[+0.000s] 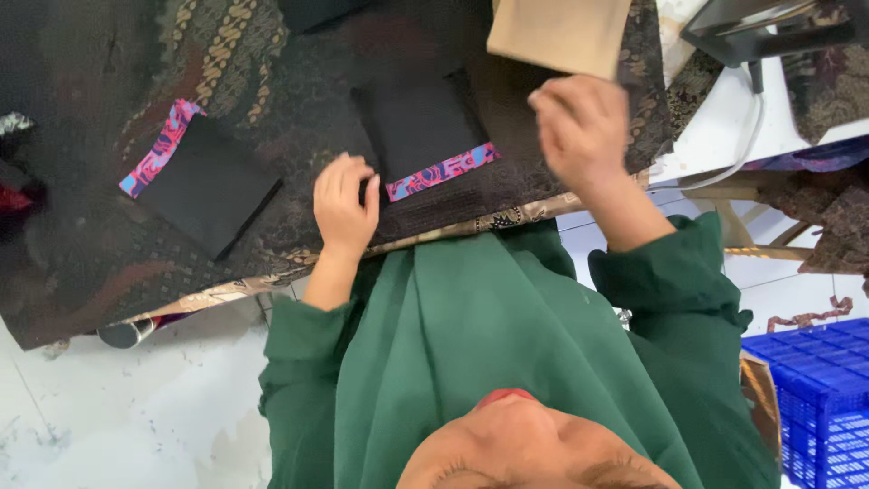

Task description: The person irons small black fabric pieces with a colorful patterned strip. They place a brown paper over the fabric, press with an iron, then remove the paper and repeat the process on multiple pieces.

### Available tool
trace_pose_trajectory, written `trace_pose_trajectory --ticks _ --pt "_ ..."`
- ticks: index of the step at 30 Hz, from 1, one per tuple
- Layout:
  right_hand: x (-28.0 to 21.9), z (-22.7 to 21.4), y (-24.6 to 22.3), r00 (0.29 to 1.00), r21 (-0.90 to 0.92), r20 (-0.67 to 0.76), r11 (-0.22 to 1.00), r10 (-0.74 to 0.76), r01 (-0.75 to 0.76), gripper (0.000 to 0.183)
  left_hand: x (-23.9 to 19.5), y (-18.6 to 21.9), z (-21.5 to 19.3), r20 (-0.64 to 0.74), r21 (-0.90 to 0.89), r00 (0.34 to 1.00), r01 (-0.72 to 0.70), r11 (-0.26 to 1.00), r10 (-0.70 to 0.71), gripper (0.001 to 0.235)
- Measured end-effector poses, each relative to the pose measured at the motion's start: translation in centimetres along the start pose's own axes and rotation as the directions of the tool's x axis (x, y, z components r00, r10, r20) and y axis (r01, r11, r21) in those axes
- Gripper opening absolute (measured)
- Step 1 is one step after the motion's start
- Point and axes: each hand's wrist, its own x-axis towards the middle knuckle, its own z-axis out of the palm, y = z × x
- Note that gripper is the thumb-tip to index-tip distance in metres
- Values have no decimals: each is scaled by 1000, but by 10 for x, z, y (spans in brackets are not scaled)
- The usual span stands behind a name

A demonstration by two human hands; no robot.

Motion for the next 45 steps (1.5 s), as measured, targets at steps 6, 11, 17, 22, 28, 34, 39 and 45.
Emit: trace_pose_trajectory --ticks 6,11,17,22,28,34,39,45 --pt "-44 48 -14 979 226 203 972 22 -69 37 -18 18 -9 89 -51 992 -90 995 94 26" --pt "-39 42 -14 958 116 231 983 -169 146 35 -4 15 -13 161 21 958 -245 969 239 29" --pt "-8 30 -4 845 138 348 913 -407 383 27 8 12 -16 260 119 895 -403 907 363 24" --pt "-6 41 2 834 194 355 906 -421 375 25 14 12 -8 178 63 916 -374 925 358 12" --pt "-22 60 -2 891 172 255 924 -376 340 23 17 12 2 121 33 963 -245 969 240 8" --pt "-31 67 -9 954 166 145 957 -263 238 21 17 13 6 101 44 965 -247 968 242 14" --pt "-34 72 -10 971 204 128 964 -201 173 21 18 20 5 79 -18 976 -204 979 205 14" --pt "-35 81 -10 990 287 114 957 -85 49 20 16 16 9 36 -98 983 -178 979 182 14"
